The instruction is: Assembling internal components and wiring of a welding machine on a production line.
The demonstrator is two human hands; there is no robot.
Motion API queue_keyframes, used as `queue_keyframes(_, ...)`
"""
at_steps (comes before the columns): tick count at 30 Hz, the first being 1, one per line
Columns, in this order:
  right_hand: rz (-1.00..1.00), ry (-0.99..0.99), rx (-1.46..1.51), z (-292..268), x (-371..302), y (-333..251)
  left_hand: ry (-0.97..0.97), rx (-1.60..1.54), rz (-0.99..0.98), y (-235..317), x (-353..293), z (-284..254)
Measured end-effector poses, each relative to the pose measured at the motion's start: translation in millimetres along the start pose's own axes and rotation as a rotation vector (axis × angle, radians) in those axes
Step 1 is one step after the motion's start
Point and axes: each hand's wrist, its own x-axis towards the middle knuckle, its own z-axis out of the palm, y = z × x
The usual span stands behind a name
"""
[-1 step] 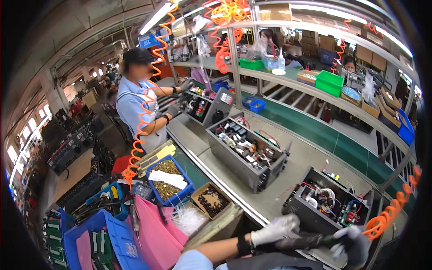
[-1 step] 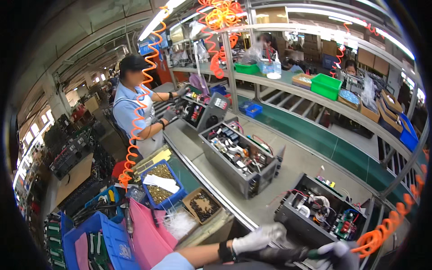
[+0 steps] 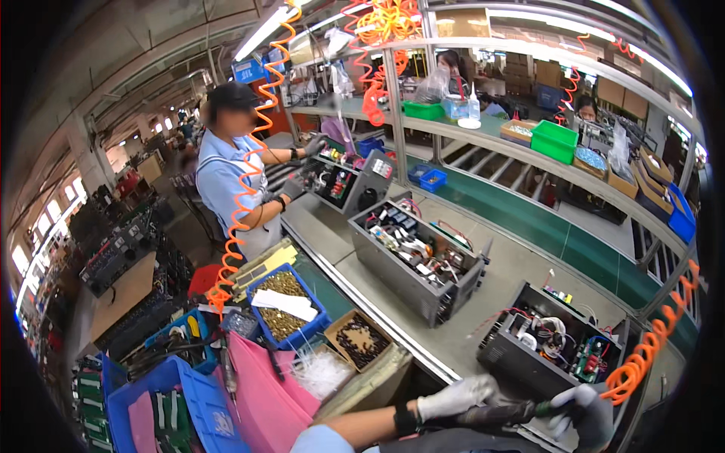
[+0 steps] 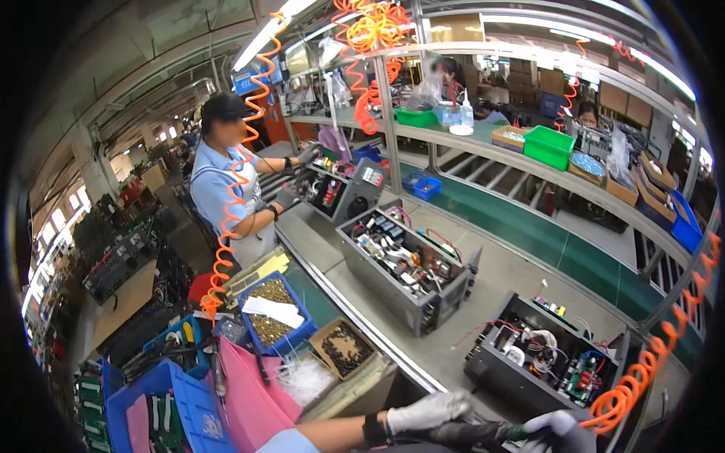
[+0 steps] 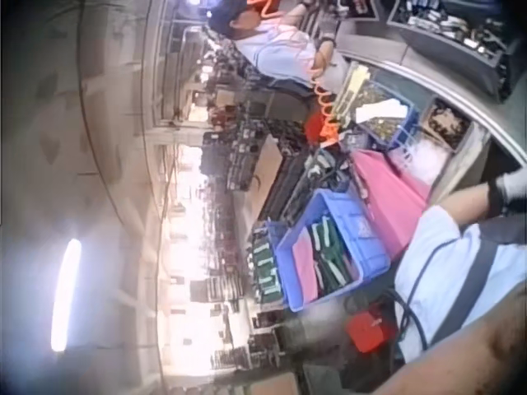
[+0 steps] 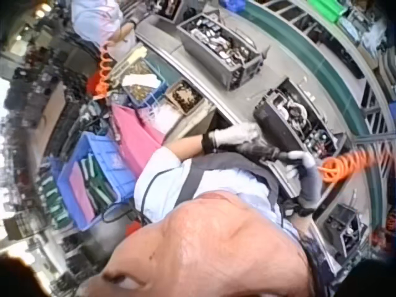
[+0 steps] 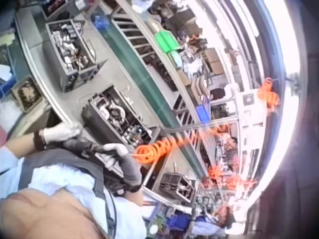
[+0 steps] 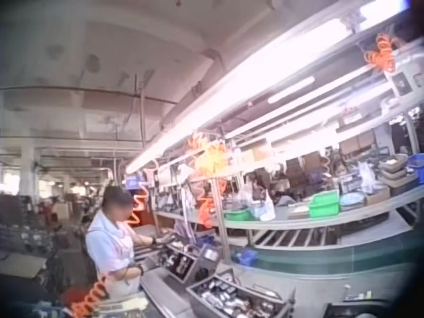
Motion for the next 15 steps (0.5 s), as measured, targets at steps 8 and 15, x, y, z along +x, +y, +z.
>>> queue_keyframes(8,-0.429,0.085,-0.217,57,61,25,0.068,-0.604,-0.236,-52,-65,21)
queue_keyframes(15,-0.742,-0.006,-0.249,54,81,97,0.053,-0.541,-0.125,19,-20,40)
